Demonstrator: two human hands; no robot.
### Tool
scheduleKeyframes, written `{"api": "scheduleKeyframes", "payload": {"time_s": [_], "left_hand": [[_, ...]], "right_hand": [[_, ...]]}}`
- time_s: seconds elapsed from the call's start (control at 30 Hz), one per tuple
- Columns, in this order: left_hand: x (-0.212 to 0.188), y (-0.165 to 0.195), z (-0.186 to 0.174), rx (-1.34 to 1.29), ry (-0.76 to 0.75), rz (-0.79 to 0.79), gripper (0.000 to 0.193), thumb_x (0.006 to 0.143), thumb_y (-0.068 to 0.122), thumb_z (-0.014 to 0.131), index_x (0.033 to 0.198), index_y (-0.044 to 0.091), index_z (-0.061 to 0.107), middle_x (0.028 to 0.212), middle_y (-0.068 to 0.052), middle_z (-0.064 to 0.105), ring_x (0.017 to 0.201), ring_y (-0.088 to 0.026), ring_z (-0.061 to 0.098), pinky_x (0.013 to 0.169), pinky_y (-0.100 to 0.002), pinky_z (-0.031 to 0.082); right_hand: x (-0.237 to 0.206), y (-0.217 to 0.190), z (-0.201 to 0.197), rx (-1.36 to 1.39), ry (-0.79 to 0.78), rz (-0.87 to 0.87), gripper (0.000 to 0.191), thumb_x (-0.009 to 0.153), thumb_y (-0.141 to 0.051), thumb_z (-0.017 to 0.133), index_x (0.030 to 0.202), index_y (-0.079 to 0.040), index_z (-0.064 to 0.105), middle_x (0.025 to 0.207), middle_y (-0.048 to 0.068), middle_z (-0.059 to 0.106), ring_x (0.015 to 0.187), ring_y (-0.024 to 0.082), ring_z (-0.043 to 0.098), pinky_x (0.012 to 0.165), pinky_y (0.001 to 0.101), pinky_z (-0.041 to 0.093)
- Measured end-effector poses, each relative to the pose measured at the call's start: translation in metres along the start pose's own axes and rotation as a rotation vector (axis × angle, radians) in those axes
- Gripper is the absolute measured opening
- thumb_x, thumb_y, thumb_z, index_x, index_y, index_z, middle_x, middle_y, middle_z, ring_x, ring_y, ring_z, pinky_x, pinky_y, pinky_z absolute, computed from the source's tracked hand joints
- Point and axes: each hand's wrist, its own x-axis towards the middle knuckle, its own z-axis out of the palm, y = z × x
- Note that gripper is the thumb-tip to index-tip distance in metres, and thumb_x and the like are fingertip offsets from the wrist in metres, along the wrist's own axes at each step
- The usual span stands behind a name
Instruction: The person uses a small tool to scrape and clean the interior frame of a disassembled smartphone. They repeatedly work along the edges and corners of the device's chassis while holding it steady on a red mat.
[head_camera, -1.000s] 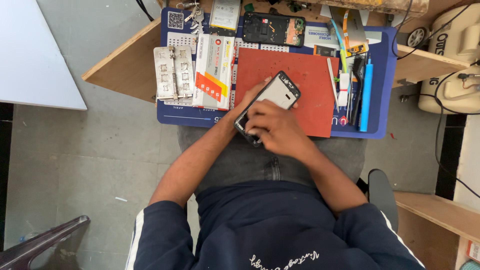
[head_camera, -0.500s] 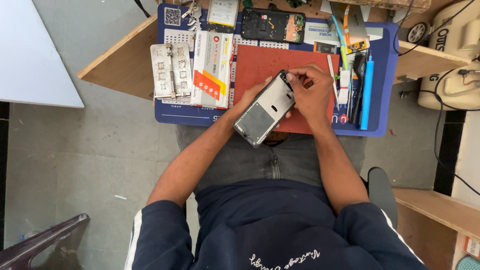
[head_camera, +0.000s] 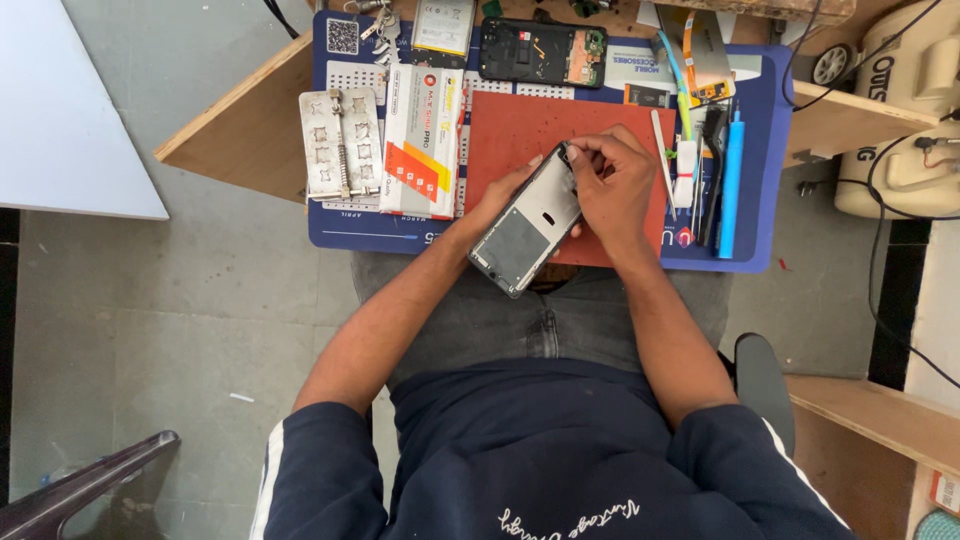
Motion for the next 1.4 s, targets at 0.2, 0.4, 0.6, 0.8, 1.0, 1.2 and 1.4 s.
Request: {"api": "scheduleKeyframes", "payload": {"time_s": [0.2, 0.4, 0.6, 0.8, 1.0, 1.2, 1.4], "left_hand": [[0.002, -0.004, -0.007, 0.000, -0.019, -0.028, 0.067, 0.110, 0.057, 0.027, 0.138, 0.001, 0.049, 0.098, -0.029, 0.070, 0.071, -0.032, 0.074, 0.058, -0.040, 0.065], [0.006, -0.008, -0.008, -0.061, 0.085, -0.036, 0.064, 0.104, 0.052, 0.027, 0.146, 0.006, 0.042, 0.108, -0.025, 0.071, 0.080, -0.035, 0.077, 0.062, -0.045, 0.066], [0.009, -0.009, -0.010, -0.030, -0.042, -0.032, 0.067, 0.107, 0.058, 0.027, 0.148, 0.007, 0.044, 0.100, -0.031, 0.071, 0.078, -0.035, 0.075, 0.064, -0.044, 0.066], [0.003, -0.011, -0.012, -0.022, 0.040, -0.049, 0.068, 0.109, 0.057, 0.028, 0.142, 0.002, 0.050, 0.097, -0.027, 0.070, 0.071, -0.035, 0.075, 0.059, -0.042, 0.066], [0.005, -0.009, -0.008, 0.006, 0.017, -0.027, 0.066, 0.106, 0.057, 0.029, 0.142, 0.005, 0.049, 0.094, -0.026, 0.071, 0.070, -0.032, 0.075, 0.059, -0.040, 0.065], [0.003, -0.007, -0.004, 0.034, 0.071, -0.041, 0.068, 0.110, 0.058, 0.030, 0.140, 0.000, 0.052, 0.091, -0.023, 0.070, 0.066, -0.030, 0.074, 0.055, -0.037, 0.063], [0.007, -0.010, -0.016, 0.048, 0.028, -0.049, 0.065, 0.105, 0.058, 0.030, 0.134, 0.005, 0.055, 0.091, -0.023, 0.074, 0.064, -0.025, 0.073, 0.054, -0.034, 0.062]], "right_hand": [[-0.002, -0.012, 0.003, -0.064, -0.022, 0.009, 0.006, 0.092, 0.004, 0.076, 0.097, 0.002, 0.073, 0.087, 0.007, 0.063, 0.068, 0.014, 0.060, 0.061, 0.0285, 0.047], [-0.007, -0.021, 0.007, -0.182, -0.022, -0.078, 0.008, 0.088, 0.006, 0.075, 0.093, 0.001, 0.071, 0.086, 0.008, 0.062, 0.072, 0.023, 0.063, 0.062, 0.0335, 0.047], [0.002, -0.021, 0.004, -0.228, 0.037, -0.035, 0.008, 0.087, 0.005, 0.074, 0.091, 0.000, 0.069, 0.088, 0.009, 0.063, 0.074, 0.022, 0.065, 0.064, 0.0343, 0.051], [-0.007, -0.027, 0.006, -0.300, 0.037, -0.233, 0.011, 0.084, 0.007, 0.074, 0.091, 0.000, 0.069, 0.090, 0.010, 0.062, 0.085, 0.030, 0.065, 0.071, 0.0403, 0.051], [0.001, -0.025, 0.003, -0.300, 0.043, -0.130, 0.009, 0.085, 0.005, 0.072, 0.091, -0.001, 0.070, 0.091, 0.010, 0.063, 0.082, 0.028, 0.066, 0.069, 0.0388, 0.051], [-0.004, -0.024, 0.003, -0.312, 0.029, -0.258, 0.010, 0.083, 0.004, 0.074, 0.091, -0.001, 0.070, 0.089, 0.010, 0.062, 0.086, 0.030, 0.065, 0.073, 0.0398, 0.052], [0.005, -0.022, -0.001, -0.323, 0.033, -0.226, 0.010, 0.084, 0.005, 0.072, 0.091, -0.001, 0.069, 0.091, 0.010, 0.064, 0.086, 0.030, 0.066, 0.072, 0.0398, 0.052]]}}
